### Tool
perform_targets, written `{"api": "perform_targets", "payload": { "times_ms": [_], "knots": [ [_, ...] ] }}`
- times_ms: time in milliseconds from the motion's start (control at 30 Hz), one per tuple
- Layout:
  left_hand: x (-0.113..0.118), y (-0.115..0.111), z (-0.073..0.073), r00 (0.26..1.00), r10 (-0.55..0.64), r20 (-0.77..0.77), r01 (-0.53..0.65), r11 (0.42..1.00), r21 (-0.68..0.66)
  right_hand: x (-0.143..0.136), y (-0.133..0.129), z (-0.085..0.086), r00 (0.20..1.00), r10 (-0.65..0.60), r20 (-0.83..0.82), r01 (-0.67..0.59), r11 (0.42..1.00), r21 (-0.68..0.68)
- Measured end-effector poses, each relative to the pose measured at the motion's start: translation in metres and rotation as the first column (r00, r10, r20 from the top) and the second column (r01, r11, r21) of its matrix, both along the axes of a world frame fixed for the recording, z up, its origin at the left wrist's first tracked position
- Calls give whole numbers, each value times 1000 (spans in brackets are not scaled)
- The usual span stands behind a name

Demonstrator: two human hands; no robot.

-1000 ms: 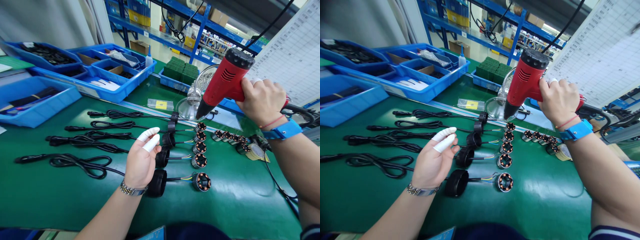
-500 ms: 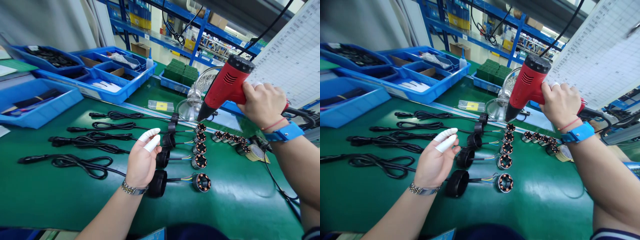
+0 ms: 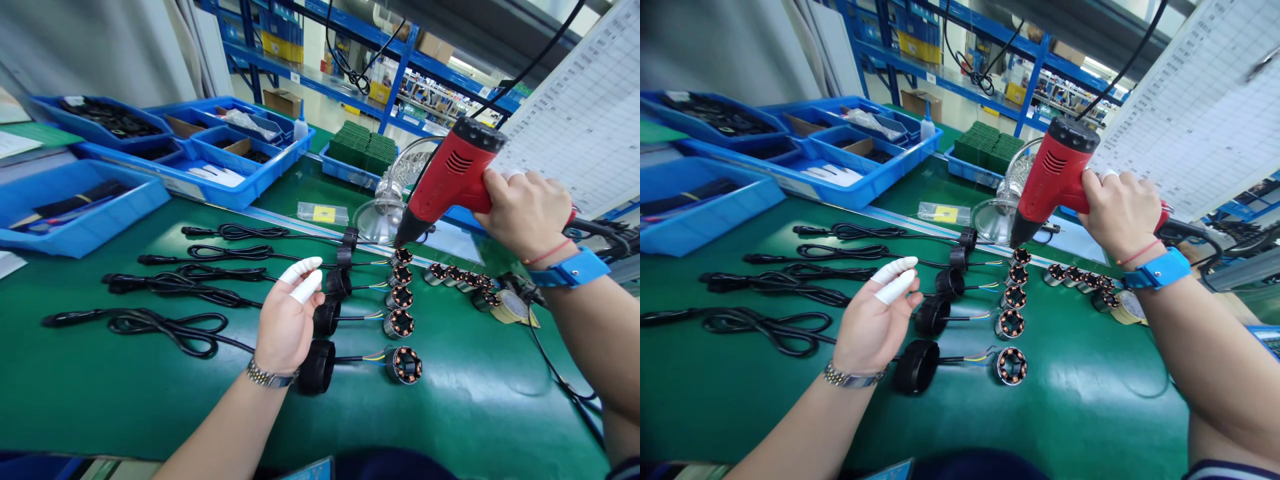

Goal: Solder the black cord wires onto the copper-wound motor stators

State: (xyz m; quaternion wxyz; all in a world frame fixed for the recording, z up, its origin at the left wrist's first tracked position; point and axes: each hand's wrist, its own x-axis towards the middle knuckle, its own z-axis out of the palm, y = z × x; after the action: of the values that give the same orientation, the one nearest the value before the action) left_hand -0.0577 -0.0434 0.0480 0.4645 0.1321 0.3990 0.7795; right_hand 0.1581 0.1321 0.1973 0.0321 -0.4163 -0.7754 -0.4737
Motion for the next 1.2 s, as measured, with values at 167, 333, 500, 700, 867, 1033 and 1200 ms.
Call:
{"api": "perform_targets", "payload": {
  "times_ms": [167,333,500,700,867,1033,1200],
  "knots": [
    [0,1,-1,1000,4,-8,-4,1000,4,4,-9,1,999,-12,41,8,995,103],
    [-1,2,-2,1000,3,-7,-3,1000,18,7,-19,4,998,14,63,-21,994,104],
    [-2,3,-4,1000,13,-1,-13,1000,23,6,-26,5,998,18,54,-24,994,102],
    [-3,4,-4,1000,21,1,-21,999,28,5,-30,6,1000,19,19,-20,996,91],
    [-3,4,-4,1000,23,-2,-23,1000,21,3,-31,6,999,18,34,-21,993,113],
    [-3,4,-4,1000,20,3,-20,1000,10,1,-32,8,999,34,28,-36,996,83],
    [-3,4,-4,1000,20,2,-20,1000,0,7,-39,12,998,34,49,-37,998,56]
  ]
}}
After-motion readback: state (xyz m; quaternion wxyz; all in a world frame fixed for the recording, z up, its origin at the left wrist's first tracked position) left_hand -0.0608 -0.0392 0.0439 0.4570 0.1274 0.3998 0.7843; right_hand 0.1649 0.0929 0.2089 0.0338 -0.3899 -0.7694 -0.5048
